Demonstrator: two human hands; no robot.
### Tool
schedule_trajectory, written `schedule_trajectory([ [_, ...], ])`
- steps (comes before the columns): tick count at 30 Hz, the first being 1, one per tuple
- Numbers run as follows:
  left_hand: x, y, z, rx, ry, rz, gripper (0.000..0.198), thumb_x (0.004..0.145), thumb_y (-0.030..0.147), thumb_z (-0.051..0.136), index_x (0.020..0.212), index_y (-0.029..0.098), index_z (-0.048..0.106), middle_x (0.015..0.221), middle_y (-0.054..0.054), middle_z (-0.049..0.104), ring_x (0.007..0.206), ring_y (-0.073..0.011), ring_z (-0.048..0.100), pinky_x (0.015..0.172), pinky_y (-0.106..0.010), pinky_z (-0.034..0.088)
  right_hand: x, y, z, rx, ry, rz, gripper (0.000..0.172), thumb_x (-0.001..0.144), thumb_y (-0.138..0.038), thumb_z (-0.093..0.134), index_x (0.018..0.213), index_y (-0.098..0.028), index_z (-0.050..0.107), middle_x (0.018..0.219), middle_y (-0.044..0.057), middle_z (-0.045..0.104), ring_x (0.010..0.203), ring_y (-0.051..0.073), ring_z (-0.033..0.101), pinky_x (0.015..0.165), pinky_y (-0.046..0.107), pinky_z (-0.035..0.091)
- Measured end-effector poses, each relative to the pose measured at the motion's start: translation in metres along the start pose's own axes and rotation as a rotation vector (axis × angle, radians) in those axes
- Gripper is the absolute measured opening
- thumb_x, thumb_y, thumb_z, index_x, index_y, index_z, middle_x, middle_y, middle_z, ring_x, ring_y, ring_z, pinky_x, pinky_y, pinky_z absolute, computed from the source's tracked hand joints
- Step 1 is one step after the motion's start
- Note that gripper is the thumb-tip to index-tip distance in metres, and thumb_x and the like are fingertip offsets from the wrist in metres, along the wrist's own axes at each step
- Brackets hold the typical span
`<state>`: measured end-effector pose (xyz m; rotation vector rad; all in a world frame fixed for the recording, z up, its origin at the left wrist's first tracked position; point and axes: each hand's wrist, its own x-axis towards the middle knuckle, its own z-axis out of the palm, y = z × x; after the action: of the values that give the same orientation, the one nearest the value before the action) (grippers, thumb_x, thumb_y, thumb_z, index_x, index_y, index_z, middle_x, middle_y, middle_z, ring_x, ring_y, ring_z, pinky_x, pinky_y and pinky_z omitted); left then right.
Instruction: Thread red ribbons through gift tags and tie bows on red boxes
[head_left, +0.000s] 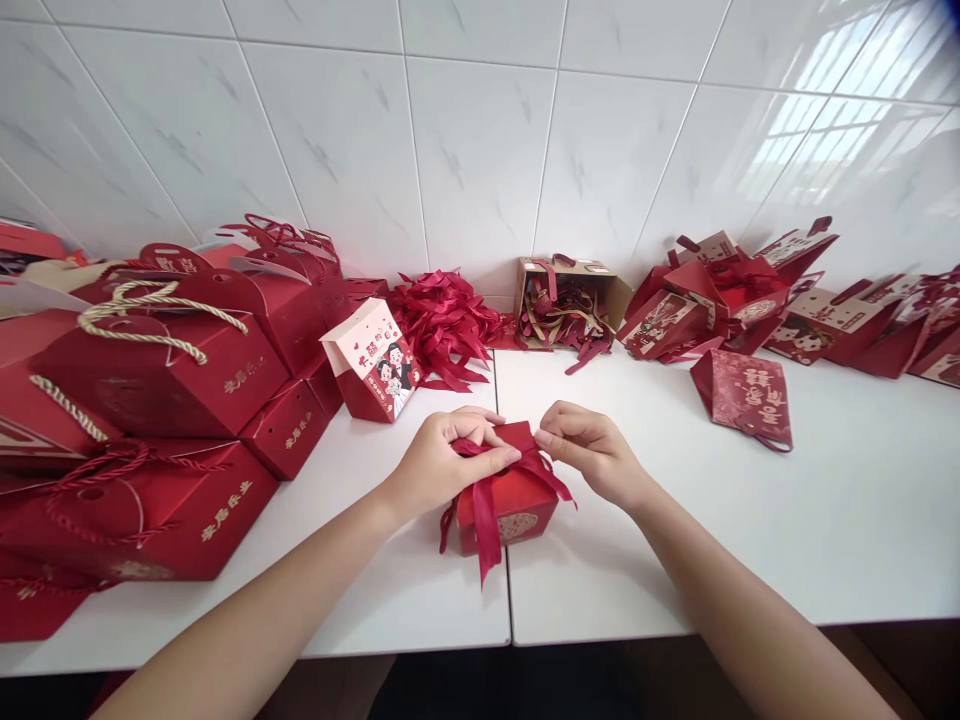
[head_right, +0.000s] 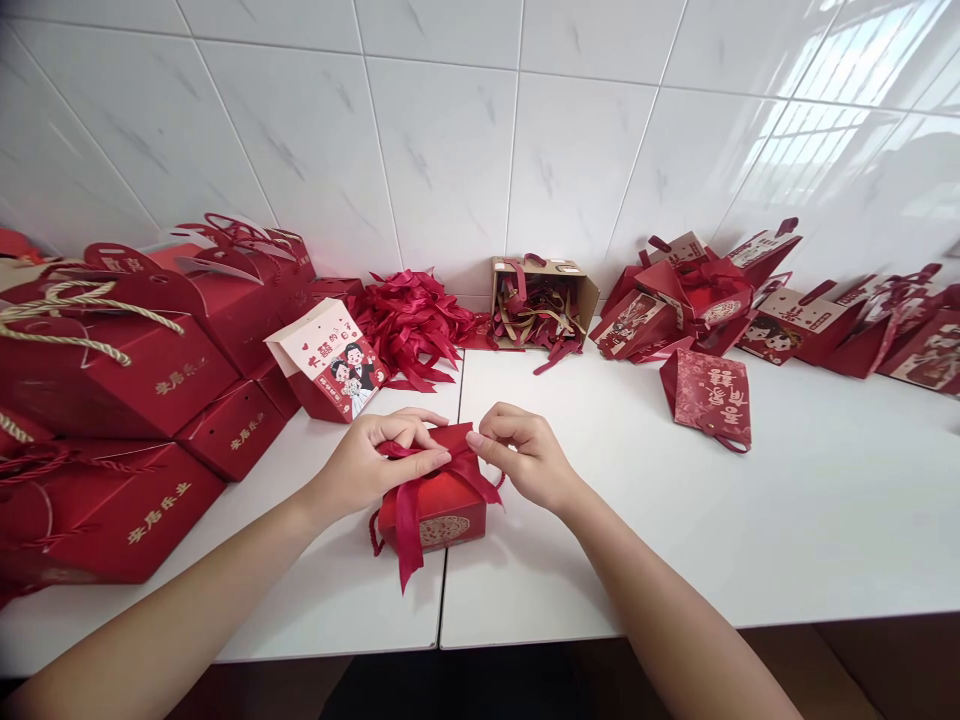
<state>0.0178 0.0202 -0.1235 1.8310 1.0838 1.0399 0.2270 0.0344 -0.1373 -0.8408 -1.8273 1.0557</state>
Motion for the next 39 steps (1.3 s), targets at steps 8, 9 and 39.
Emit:
schedule_trajectory([
  [8,0.0,-0.001,-0.002,0.011,-0.017,0.018,0.053,0.073,0.025,0.072,0.053,0.023,0.023,0.059,-0.003,0.065,0.107,-0.0269,0.063,0.088,-0.037,0.048,-0.001,0.003,0.002,0.029,0.046,-0.003,0.038,0.087,-0.045,0.062,0.061,-0.018,0.057,0.076,0.002,0.049,0.065,0.014,0.045,0.059,0.03,0.037],
  [9,0.0,-0.001,-0.002,0.013,-0.017,0.02,0.054,0.073,0.025,0.072,0.053,0.023,0.021,0.059,-0.002,0.065,0.107,-0.0268,0.063,0.088,-0.037,0.048,-0.001,0.003,0.003,0.036,0.047,0.003,0.038,0.087,-0.046,0.062,0.061,-0.018,0.057,0.076,0.002,0.049,0.065,0.014,0.045,0.059,0.03,0.037],
  [39,0.005,-0.036,-0.004,0.289,0.244,0.061,0.037,0.084,0.048,0.06,0.11,0.024,0.051,0.123,-0.009,0.057,0.121,-0.0267,0.049,0.098,-0.044,0.043,-0.006,0.029,-0.14,-0.683,1.043,0.7,0.086,0.076,-0.038,0.068,0.146,-0.007,0.029,0.151,0.035,0.005,0.141,0.053,0.009,0.107,0.068,0.017],
])
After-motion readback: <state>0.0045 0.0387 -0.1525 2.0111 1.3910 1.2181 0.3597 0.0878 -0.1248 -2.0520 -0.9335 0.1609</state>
